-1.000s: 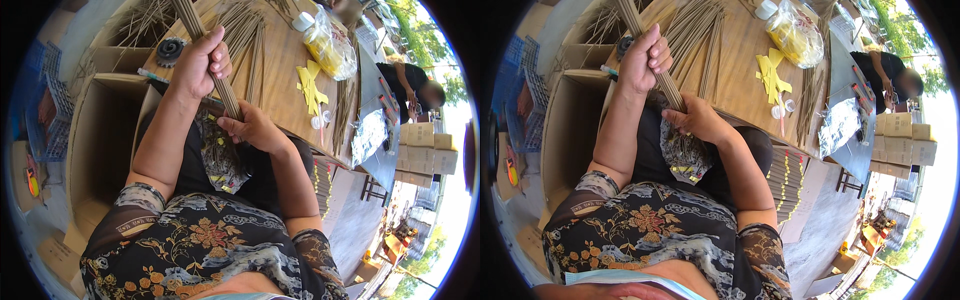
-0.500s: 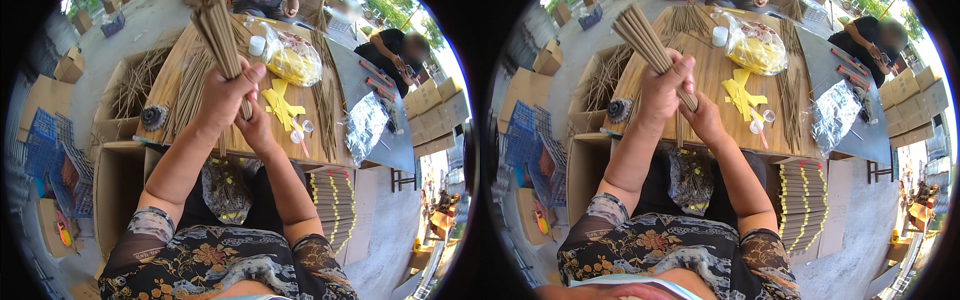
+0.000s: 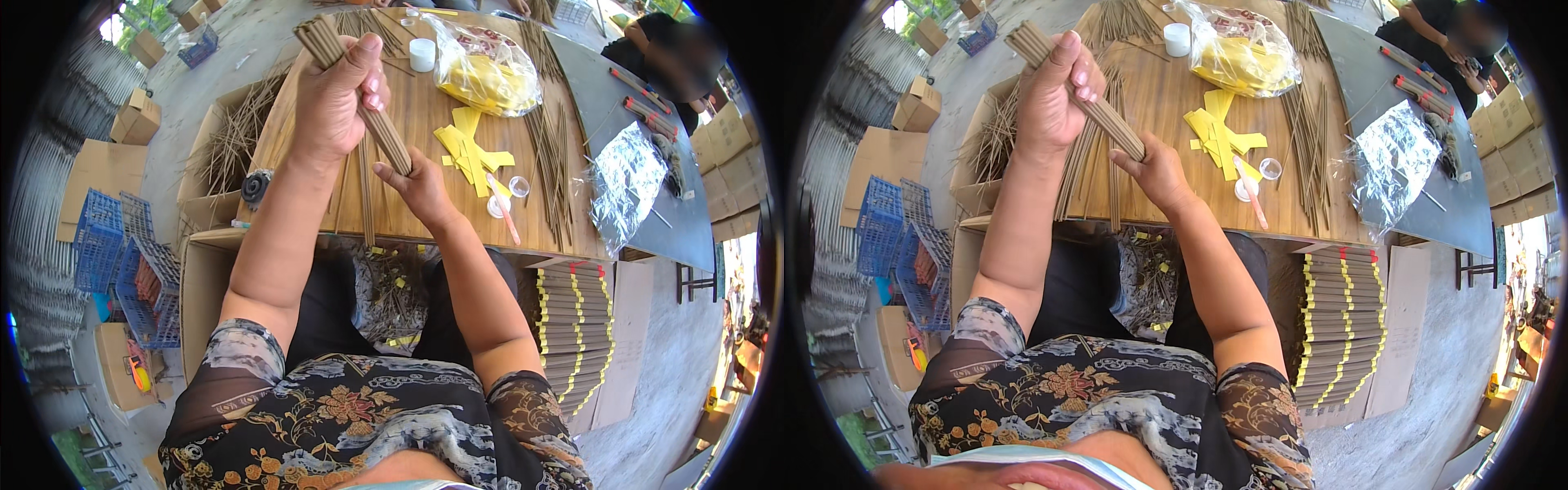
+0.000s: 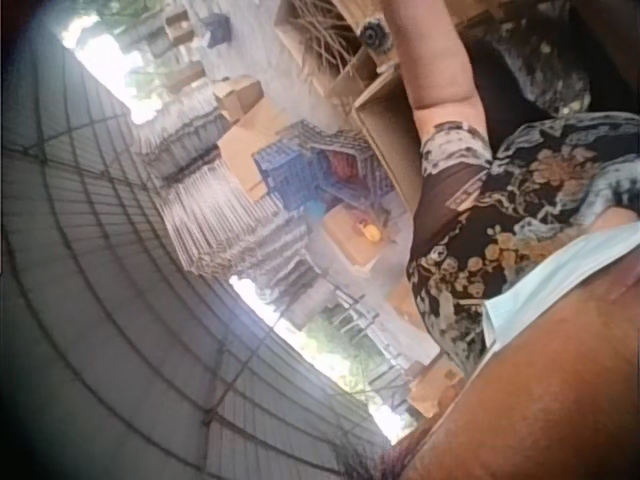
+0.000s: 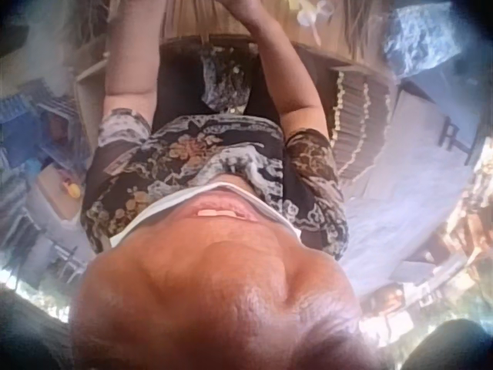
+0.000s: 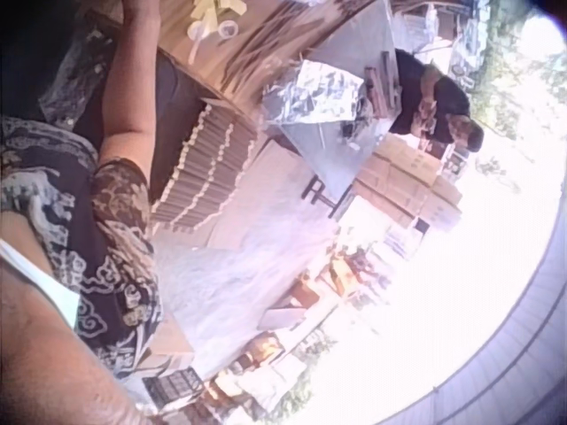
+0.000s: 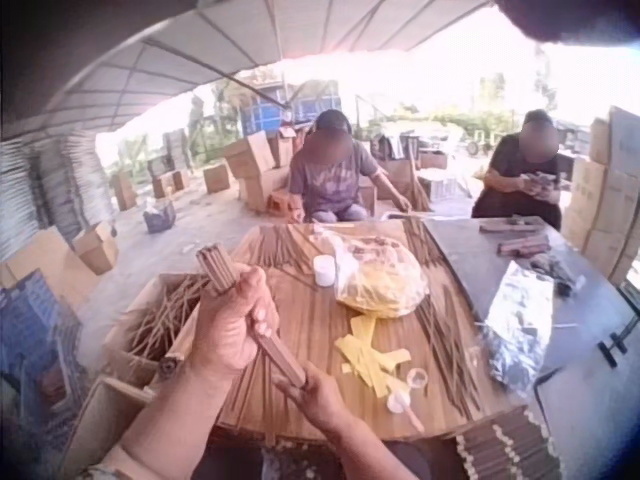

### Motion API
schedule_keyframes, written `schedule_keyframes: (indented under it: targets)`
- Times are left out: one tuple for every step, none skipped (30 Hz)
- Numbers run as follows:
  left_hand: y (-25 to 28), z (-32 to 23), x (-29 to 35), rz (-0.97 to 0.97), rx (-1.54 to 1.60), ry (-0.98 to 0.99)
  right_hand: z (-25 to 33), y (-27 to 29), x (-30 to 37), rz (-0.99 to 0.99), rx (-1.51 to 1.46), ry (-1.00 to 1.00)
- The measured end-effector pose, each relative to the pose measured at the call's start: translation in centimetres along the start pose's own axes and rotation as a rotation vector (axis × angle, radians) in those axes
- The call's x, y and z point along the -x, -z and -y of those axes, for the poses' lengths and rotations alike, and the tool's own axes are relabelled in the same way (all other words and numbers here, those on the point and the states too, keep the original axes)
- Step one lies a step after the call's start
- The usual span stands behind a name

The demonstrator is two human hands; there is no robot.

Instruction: The person gathers thin wooden sticks, aligns them into a bundle, wraps the top with a yellow paper strip, and secures it with a small amount of glue applied using a stick. The person repeats this process for multiple bundles.

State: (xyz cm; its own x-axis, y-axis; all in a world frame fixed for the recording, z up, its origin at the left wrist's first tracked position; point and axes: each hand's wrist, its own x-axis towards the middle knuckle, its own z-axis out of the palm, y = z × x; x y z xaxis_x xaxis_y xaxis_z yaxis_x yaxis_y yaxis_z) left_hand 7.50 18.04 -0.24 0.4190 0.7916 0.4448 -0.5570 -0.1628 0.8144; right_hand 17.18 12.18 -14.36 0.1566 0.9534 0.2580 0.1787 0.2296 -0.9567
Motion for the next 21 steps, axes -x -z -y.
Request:
schedule_keyframes:
  targets:
    - [-0.3,-0.1,0.2,0.045,-0.011,0.009,1.5,0.1,0.1,-0.017,0.019,-0.014]
    - [-0.7,-0.3,0.6,0.090,-0.022,0.018,2.5,0.1,0.1,-0.034,0.039,-0.029]
    - [-1.3,-0.4,0.9,0.091,-0.046,0.032,2.9,-0.1,0.1,-0.057,0.040,0.011]
    - [-1.9,-0.5,1.3,0.092,-0.069,0.045,3.1,-0.3,0.0,-0.081,0.042,0.050]
    - [-2.3,-0.5,1.5,0.093,-0.092,0.059,3.2,-0.5,0.0,-0.104,0.044,0.089]
    - [-2.3,-0.7,1.3,0.083,-0.084,0.070,3.5,-0.4,-0.2,-0.099,0.033,0.105]
    - [-2.2,-0.7,1.1,0.073,-0.077,0.081,3.8,-0.2,-0.2,-0.094,0.022,0.121]
    - [-2.2,-0.9,0.9,0.062,-0.069,0.092,4.2,-0.1,-0.2,-0.088,0.011,0.137]
    - [-2.6,-1.4,1.0,0.099,-0.129,0.072,4.5,0.1,0.1,-0.062,0.010,0.122]
    - [-3.2,-2.2,0.9,0.126,-0.132,0.036,5.0,0.5,0.1,-0.041,0.031,0.127]
    - [-3.9,-3.2,0.8,0.153,-0.135,0.000,5.7,0.9,0.0,-0.020,0.051,0.130]
    - [-4.3,-3.9,0.9,0.177,-0.139,-0.033,6.2,1.2,0.1,0.003,0.070,0.131]
    - [-4.1,-4.0,0.6,0.229,-0.141,-0.045,5.4,1.2,-0.2,0.021,0.065,0.150]
    - [-3.9,-3.6,0.4,0.212,-0.116,-0.001,4.8,1.1,-0.1,0.030,0.015,0.138]
    - [-3.4,-3.0,0.3,0.191,-0.095,0.037,4.5,1.0,-0.3,0.045,-0.036,0.133]
    - [-3.2,-2.7,0.3,0.171,-0.073,0.075,4.4,1.0,-0.4,0.060,-0.086,0.127]
    - [-2.9,-2.9,0.7,0.195,-0.092,0.042,4.4,1.1,-0.5,0.085,-0.056,0.134]
    - [-3.1,-3.1,0.9,0.214,-0.060,0.031,4.3,1.2,-0.2,0.103,-0.026,0.129]
    - [-3.5,-3.4,1.0,0.234,-0.028,0.020,4.2,1.3,-0.1,0.120,0.004,0.123]
    - [-3.7,-3.6,0.9,0.254,0.005,0.010,3.9,1.5,-0.2,0.121,-0.028,0.085]
    - [-3.4,-3.2,0.7,0.244,-0.048,0.010,3.8,1.4,-0.3,0.137,-0.065,0.050]
